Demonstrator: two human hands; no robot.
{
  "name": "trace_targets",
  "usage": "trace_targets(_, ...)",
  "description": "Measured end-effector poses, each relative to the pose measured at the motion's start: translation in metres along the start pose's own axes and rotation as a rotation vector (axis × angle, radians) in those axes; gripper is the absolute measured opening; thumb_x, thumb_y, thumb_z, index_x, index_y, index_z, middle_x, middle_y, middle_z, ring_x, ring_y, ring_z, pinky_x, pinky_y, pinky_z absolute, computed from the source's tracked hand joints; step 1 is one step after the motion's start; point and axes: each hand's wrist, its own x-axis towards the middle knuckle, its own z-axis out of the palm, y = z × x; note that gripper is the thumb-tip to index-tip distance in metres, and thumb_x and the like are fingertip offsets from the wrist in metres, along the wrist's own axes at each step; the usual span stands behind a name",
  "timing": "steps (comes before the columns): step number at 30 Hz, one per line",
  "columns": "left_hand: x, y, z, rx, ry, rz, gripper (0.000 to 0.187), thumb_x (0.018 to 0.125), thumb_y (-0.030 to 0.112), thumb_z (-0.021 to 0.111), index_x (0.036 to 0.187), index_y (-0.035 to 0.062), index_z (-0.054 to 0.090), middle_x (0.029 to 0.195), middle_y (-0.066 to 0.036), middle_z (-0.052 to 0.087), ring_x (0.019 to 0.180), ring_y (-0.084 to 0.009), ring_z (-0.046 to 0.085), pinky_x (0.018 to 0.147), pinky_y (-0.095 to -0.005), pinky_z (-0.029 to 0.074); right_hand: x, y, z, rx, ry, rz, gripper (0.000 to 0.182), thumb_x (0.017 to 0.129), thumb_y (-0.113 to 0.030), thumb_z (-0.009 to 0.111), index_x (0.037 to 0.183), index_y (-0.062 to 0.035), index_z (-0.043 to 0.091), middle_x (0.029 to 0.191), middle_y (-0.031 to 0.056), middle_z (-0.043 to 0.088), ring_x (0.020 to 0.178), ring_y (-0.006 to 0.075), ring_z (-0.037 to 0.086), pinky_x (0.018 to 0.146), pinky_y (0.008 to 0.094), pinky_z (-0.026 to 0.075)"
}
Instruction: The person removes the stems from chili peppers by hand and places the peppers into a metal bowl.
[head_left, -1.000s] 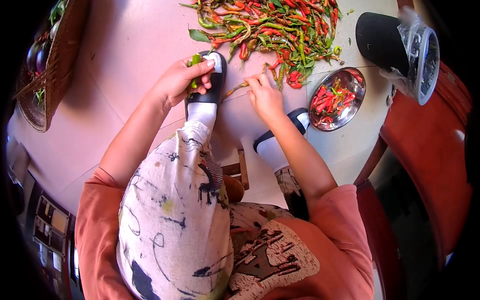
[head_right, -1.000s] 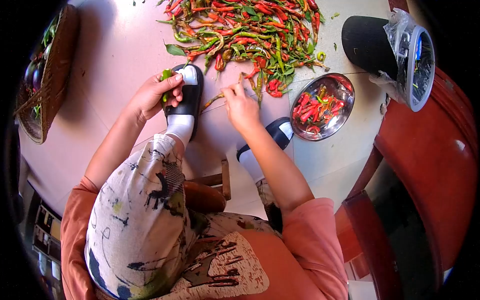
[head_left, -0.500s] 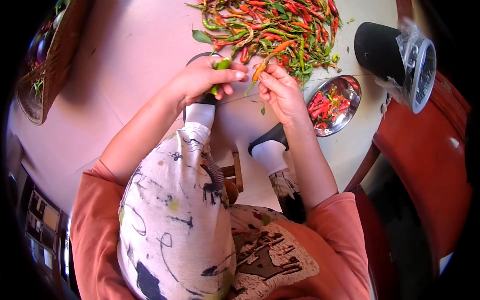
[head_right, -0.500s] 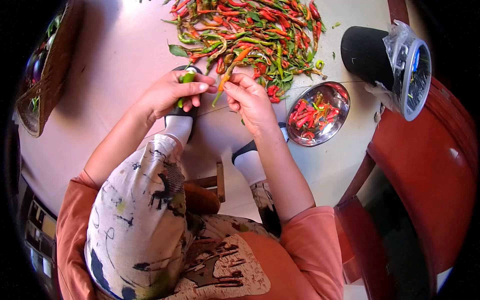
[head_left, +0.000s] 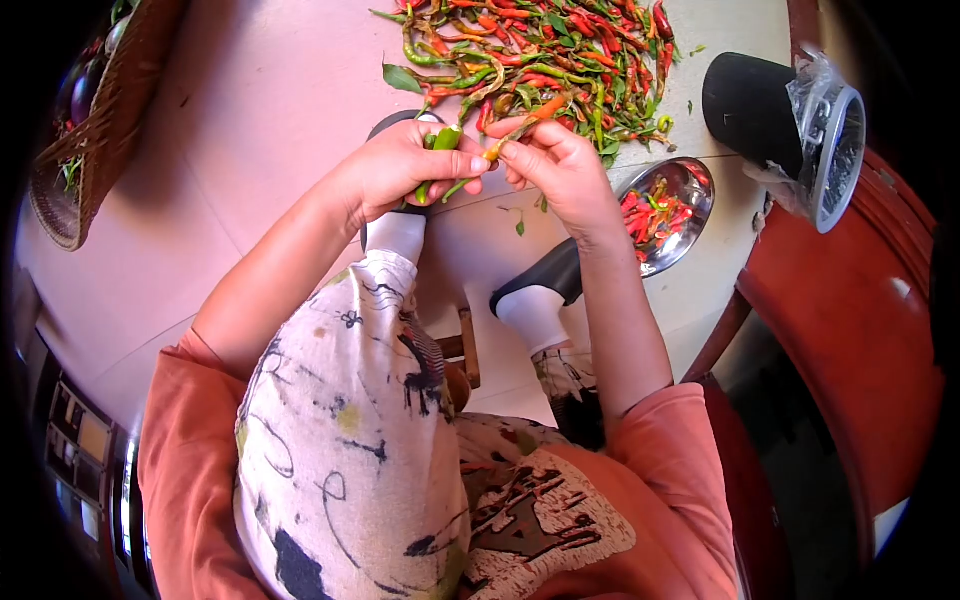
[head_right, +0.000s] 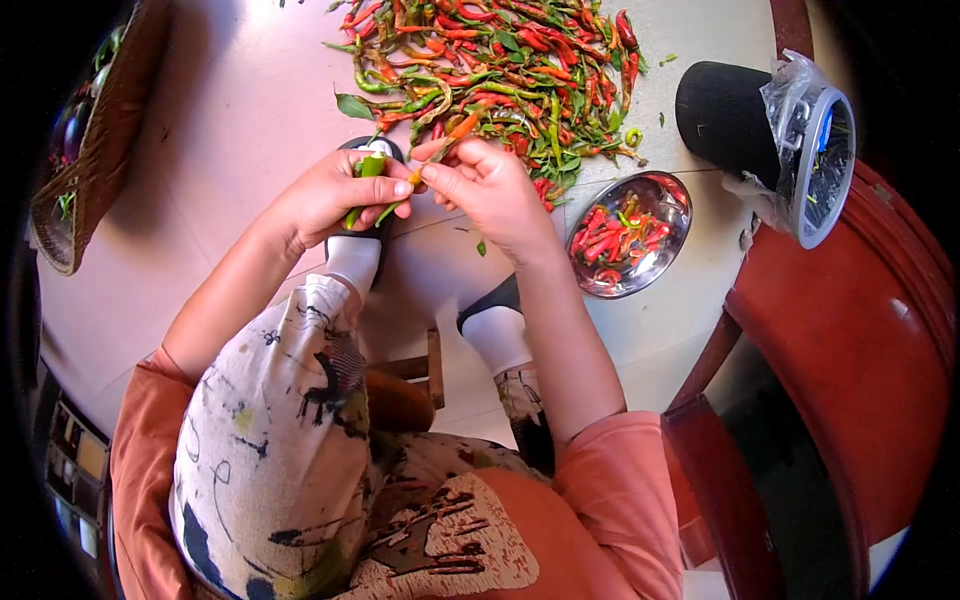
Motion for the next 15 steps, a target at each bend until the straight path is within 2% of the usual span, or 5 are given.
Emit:
trace_targets(1,0.000,-0.001,-0.001,-0.004,-0.010,-0.002,0.018,0.079,0.015,0.067,0.091,0.0042,0.060,0.073,-0.004,0.062,0.048,-0.0043,0.044,0.042,-0.0173,0.034,0.002,0.000,0.004,0.013,0.016,-0.053,0.016,0.084,-0.011,0.059,0.098,-0.0017,0.061,0.075,-0.0015,0.058,0.065,0.0032,0.050,0.059,0.0184,0.042)
trace_targets(5,-0.007,0.006,-0.001,0.017,0.009,-0.025,0.016,0.078,0.014,0.067,0.090,0.0043,0.061,0.072,-0.005,0.063,0.049,-0.0038,0.043,0.043,-0.0178,0.034,0.004,0.002,0.001,-0.079,-0.022,-0.013,0.015,0.084,-0.012,0.060,0.095,-0.0019,0.062,0.076,-0.0017,0.058,0.064,0.0027,0.050,0.055,0.0187,0.041)
trace_targets(7,-0.009,0.011,0.000,0.196,-0.041,-0.039,0.014,0.079,0.013,0.066,0.087,0.0040,0.062,0.070,-0.004,0.063,0.054,-0.0037,0.048,0.048,-0.0180,0.037,0.003,-0.005,-0.004,-0.167,-0.171,0.006,0.014,0.080,-0.012,0.063,0.090,-0.0022,0.062,0.072,-0.0011,0.057,0.062,0.0042,0.049,0.052,0.0201,0.039)
trace_targets(10,-0.009,0.010,0.005,0.453,-0.010,0.034,0.016,0.078,0.017,0.066,0.083,0.0019,0.066,0.069,-0.003,0.063,0.056,-0.0079,0.053,0.054,-0.0224,0.043,0.005,0.004,-0.010,-0.491,-0.200,-0.163,0.011,0.073,-0.008,0.063,0.083,-0.0019,0.061,0.068,0.0011,0.057,0.060,0.0067,0.050,0.052,0.0221,0.040)
trace_targets(15,-0.006,0.008,0.002,0.674,-0.030,0.116,0.019,0.078,0.018,0.065,0.079,-0.0005,0.064,0.064,-0.004,0.062,0.057,-0.0108,0.055,0.057,-0.0251,0.045,-0.002,-0.004,0.003,-0.589,-0.134,-0.198,0.010,0.068,-0.005,0.060,0.077,-0.0011,0.059,0.066,0.0033,0.057,0.061,0.0086,0.052,0.055,0.0244,0.042)
